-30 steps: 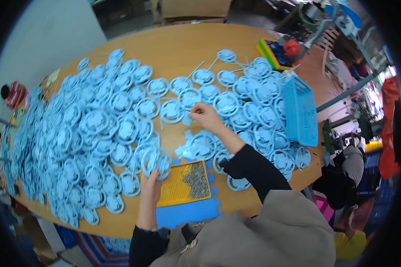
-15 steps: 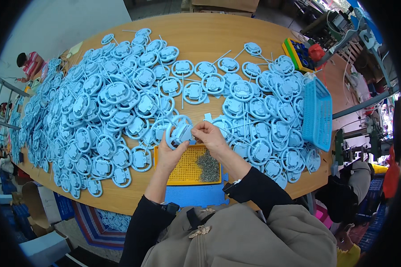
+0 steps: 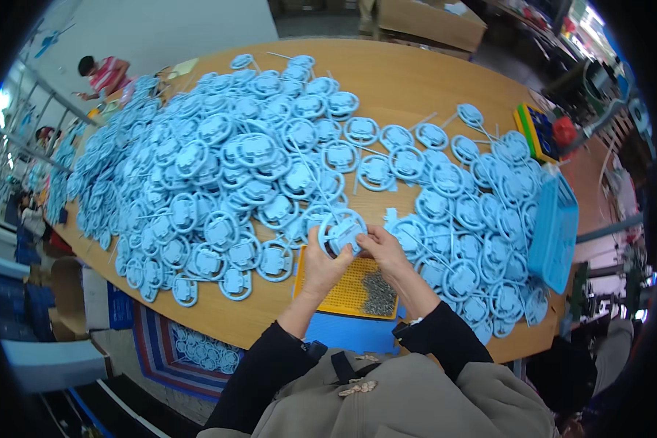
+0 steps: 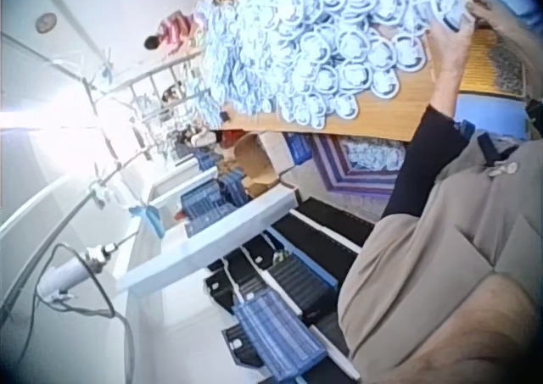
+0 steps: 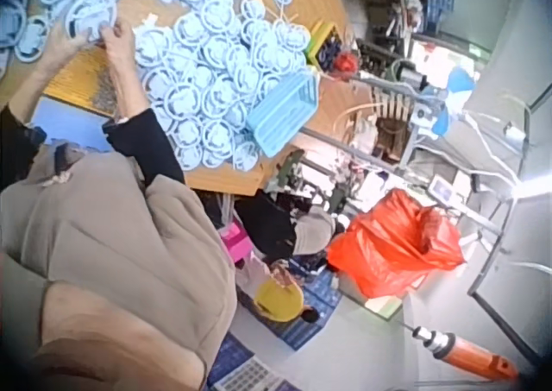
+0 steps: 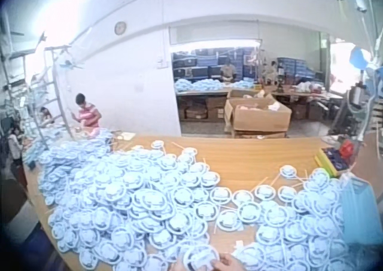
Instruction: Assembling blue plastic fan components by attaching parts and using an electric screwdriver.
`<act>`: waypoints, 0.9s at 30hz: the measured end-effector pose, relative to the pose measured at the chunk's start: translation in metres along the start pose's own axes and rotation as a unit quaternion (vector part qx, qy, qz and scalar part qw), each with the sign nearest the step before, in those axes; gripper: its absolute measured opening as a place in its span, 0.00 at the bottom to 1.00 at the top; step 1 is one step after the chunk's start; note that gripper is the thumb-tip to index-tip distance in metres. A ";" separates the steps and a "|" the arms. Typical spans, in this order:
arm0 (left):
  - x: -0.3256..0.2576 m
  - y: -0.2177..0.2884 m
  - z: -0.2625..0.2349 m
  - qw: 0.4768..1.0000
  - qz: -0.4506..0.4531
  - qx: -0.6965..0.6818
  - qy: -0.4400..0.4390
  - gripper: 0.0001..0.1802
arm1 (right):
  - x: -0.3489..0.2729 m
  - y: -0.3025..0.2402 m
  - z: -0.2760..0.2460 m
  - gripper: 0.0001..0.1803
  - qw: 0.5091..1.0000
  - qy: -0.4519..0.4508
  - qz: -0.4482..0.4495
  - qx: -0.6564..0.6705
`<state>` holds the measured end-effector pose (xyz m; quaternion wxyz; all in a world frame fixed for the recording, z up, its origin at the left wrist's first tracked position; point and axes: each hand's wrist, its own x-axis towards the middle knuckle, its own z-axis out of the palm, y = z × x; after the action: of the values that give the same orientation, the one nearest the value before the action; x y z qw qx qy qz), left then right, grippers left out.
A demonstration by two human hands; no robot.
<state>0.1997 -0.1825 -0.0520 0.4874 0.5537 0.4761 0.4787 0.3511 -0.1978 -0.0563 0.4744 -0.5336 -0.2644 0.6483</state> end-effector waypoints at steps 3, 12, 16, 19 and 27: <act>-0.003 -0.001 -0.019 0.998 -0.051 -0.048 -0.010 0.27 | 0.001 -0.005 0.012 0.22 0.999 -0.019 0.023 -0.037; -0.020 -0.016 -0.063 0.998 -0.056 0.007 -0.019 0.30 | 0.008 0.010 0.034 0.32 0.988 -0.114 0.049 -0.095; 0.004 -0.027 -0.137 0.967 -0.252 -0.043 0.009 0.22 | 0.006 0.007 0.006 0.34 0.960 -0.049 -0.092 -0.258; 0.052 -0.019 -0.181 0.961 -0.254 0.109 0.018 0.27 | 0.028 -0.005 -0.076 0.32 0.794 0.173 -0.305 -0.497; 0.027 -0.019 -0.154 0.857 0.153 0.479 0.112 0.33 | 0.038 -0.047 -0.204 0.06 0.562 0.274 -0.113 -0.773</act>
<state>0.0474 -0.1416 -0.0591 0.0262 0.7276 0.6067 0.3190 0.5599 -0.1775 -0.0929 -0.0003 -0.8141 -0.5794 -0.0399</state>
